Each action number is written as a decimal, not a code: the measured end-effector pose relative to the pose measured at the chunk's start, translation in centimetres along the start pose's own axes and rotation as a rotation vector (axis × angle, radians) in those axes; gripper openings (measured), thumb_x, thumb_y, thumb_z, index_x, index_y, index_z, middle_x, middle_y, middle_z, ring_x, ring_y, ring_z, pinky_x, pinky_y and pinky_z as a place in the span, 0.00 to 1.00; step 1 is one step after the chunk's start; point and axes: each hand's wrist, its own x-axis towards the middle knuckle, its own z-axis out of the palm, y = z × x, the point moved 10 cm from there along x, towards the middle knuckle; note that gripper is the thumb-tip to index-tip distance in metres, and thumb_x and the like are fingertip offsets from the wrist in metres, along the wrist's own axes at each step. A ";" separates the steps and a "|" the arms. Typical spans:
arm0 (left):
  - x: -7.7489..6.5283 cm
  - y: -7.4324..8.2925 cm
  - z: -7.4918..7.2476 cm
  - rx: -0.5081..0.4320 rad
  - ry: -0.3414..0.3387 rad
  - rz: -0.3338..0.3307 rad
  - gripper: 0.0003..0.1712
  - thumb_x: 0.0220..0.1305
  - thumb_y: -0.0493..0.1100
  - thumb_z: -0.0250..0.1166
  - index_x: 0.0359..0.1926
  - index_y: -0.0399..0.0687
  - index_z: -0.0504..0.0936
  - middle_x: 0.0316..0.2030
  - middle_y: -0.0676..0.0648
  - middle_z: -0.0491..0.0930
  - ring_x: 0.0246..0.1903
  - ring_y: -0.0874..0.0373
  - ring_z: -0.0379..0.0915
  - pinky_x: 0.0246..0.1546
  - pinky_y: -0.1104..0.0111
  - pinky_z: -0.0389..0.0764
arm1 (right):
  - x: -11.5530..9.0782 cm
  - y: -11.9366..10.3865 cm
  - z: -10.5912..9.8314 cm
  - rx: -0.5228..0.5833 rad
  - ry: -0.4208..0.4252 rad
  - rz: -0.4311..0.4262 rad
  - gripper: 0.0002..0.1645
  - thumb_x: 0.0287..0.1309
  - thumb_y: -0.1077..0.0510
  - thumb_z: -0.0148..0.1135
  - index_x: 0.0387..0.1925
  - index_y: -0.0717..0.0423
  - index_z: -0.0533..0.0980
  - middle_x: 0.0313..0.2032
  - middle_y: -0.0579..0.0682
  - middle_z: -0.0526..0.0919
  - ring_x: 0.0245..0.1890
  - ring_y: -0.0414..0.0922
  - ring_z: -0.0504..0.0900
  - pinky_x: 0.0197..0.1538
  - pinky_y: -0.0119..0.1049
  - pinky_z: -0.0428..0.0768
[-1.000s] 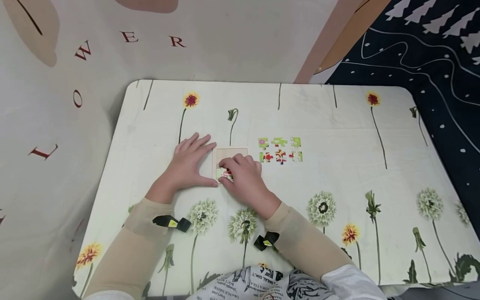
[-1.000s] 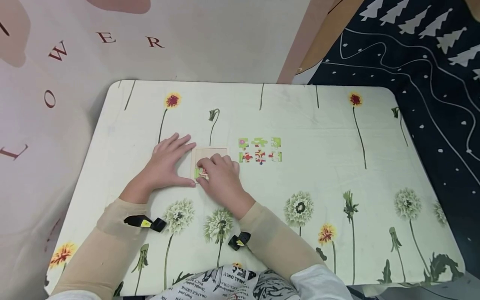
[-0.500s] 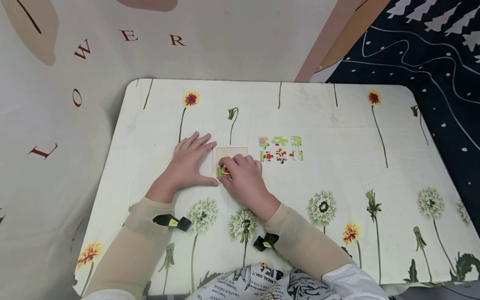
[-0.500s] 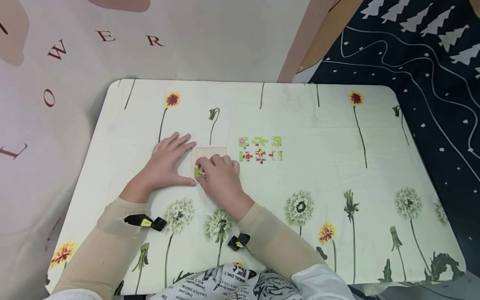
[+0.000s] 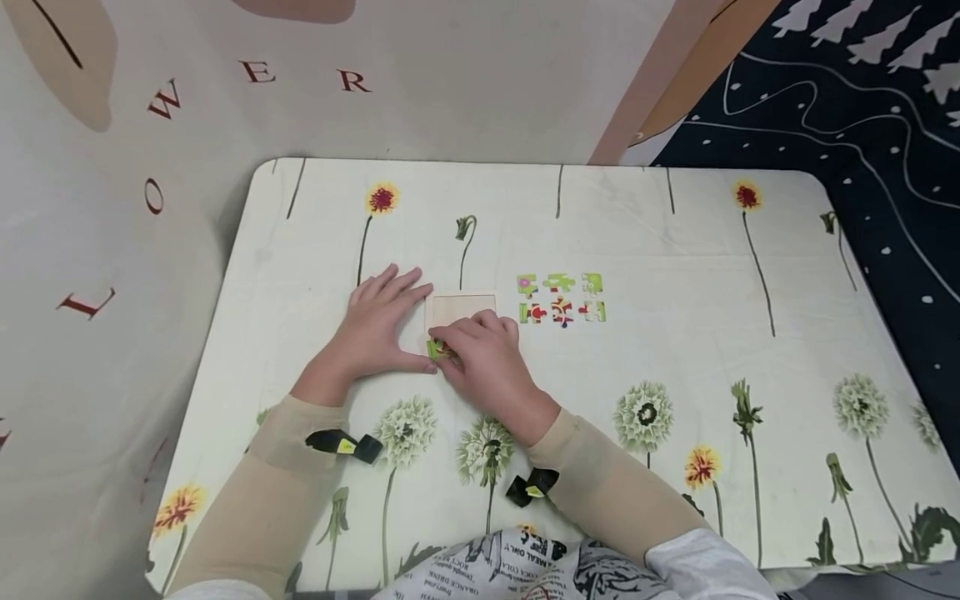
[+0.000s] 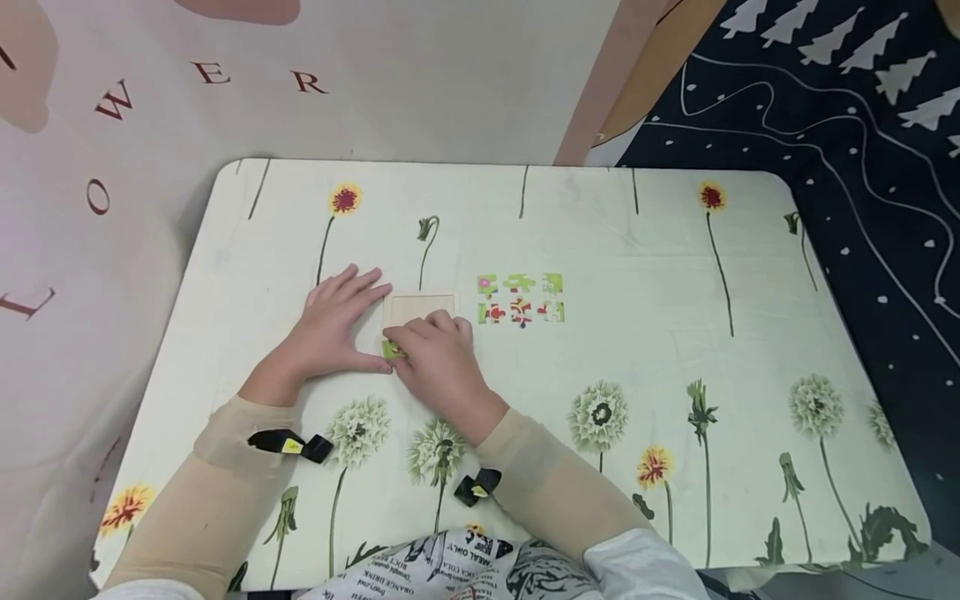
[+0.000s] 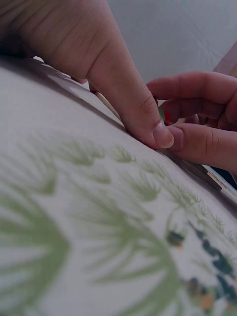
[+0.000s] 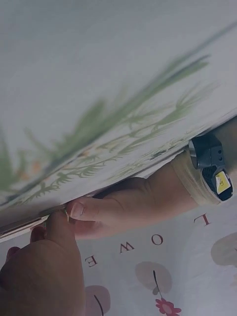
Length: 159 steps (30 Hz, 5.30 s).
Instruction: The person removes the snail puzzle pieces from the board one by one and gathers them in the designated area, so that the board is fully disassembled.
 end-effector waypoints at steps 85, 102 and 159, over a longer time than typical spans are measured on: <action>0.2 0.0 0.1 -0.005 -0.021 -0.013 0.73 0.38 0.75 0.84 0.82 0.50 0.66 0.84 0.44 0.52 0.84 0.40 0.35 0.77 0.38 0.40 | -5.4 11.9 -5.8 0.179 -0.036 0.136 0.20 0.54 0.54 0.81 0.50 0.49 0.90 0.43 0.47 0.74 0.49 0.55 0.66 0.61 0.62 0.54; 0.2 -0.1 0.2 -0.002 -0.022 -0.015 0.73 0.38 0.75 0.84 0.82 0.50 0.65 0.84 0.45 0.52 0.84 0.41 0.34 0.78 0.38 0.39 | -3.9 8.8 -5.1 0.206 0.059 0.022 0.18 0.61 0.50 0.76 0.52 0.50 0.89 0.50 0.48 0.81 0.54 0.53 0.70 0.63 0.63 0.55; 0.1 0.0 0.0 -0.006 -0.015 0.000 0.72 0.40 0.76 0.82 0.82 0.51 0.65 0.84 0.45 0.52 0.84 0.41 0.34 0.78 0.38 0.40 | -0.9 3.6 -0.6 0.060 -0.164 0.031 0.16 0.71 0.59 0.68 0.57 0.53 0.86 0.42 0.46 0.83 0.40 0.47 0.77 0.47 0.41 0.76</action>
